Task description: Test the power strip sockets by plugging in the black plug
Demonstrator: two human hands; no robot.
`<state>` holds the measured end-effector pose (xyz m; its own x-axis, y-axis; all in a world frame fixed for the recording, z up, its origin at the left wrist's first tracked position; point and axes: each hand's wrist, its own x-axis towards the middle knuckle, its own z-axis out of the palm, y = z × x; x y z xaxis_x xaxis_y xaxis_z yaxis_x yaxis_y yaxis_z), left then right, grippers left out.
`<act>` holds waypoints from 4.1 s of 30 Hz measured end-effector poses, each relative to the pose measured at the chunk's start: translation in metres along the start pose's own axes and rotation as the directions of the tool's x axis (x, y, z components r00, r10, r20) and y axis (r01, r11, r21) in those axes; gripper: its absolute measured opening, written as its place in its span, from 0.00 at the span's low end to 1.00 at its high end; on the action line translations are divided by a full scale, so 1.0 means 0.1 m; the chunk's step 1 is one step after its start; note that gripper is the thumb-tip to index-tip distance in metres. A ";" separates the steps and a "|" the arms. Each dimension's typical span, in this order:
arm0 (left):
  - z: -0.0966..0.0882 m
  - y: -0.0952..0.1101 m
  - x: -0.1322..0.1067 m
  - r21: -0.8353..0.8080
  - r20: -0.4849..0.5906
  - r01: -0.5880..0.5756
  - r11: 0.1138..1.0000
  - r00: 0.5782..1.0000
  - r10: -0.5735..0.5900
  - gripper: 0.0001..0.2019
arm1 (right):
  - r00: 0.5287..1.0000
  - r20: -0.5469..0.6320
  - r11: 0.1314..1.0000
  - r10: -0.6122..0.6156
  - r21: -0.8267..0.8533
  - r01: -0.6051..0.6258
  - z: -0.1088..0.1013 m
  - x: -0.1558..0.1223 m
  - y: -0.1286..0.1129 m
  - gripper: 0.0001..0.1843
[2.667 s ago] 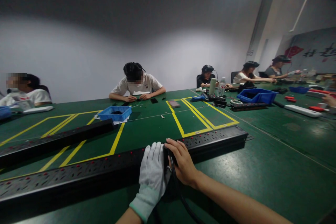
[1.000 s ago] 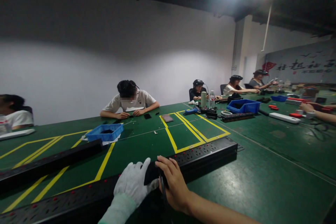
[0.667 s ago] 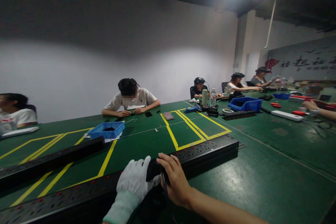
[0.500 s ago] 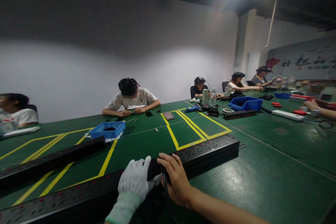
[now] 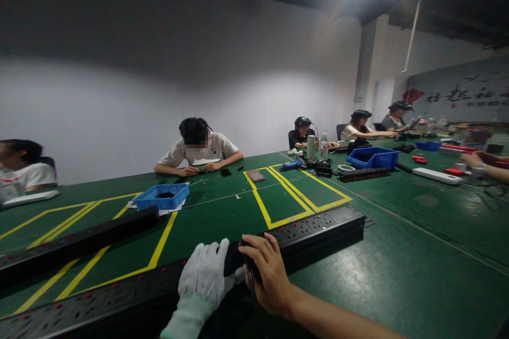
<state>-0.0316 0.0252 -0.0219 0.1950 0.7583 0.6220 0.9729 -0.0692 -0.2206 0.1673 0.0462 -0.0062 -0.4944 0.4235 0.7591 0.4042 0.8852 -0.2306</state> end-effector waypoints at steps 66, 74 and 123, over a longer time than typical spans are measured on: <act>-0.40 -0.60 -0.12 -0.132 0.369 0.135 0.982 0.926 -0.078 0.38 | 0.932 0.275 0.956 -0.235 -0.110 0.274 0.09 0.65 0.11 0.12; -0.45 -0.68 0.04 -0.183 0.518 0.130 0.974 0.855 -0.017 0.39 | 0.897 0.388 0.954 -0.212 -0.116 0.276 0.04 0.24 -0.09 0.38; -0.34 0.58 -0.11 -0.031 -0.424 -0.233 0.972 0.884 0.199 0.22 | 0.994 0.057 0.991 -0.095 -0.089 0.100 -0.40 -0.19 0.07 0.26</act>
<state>0.0265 -0.0087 -0.0162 0.4184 0.3814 0.8243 0.9039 -0.2640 -0.3366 0.2103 0.0365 0.0022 -0.5735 0.3473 0.7419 0.4195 0.9024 -0.0981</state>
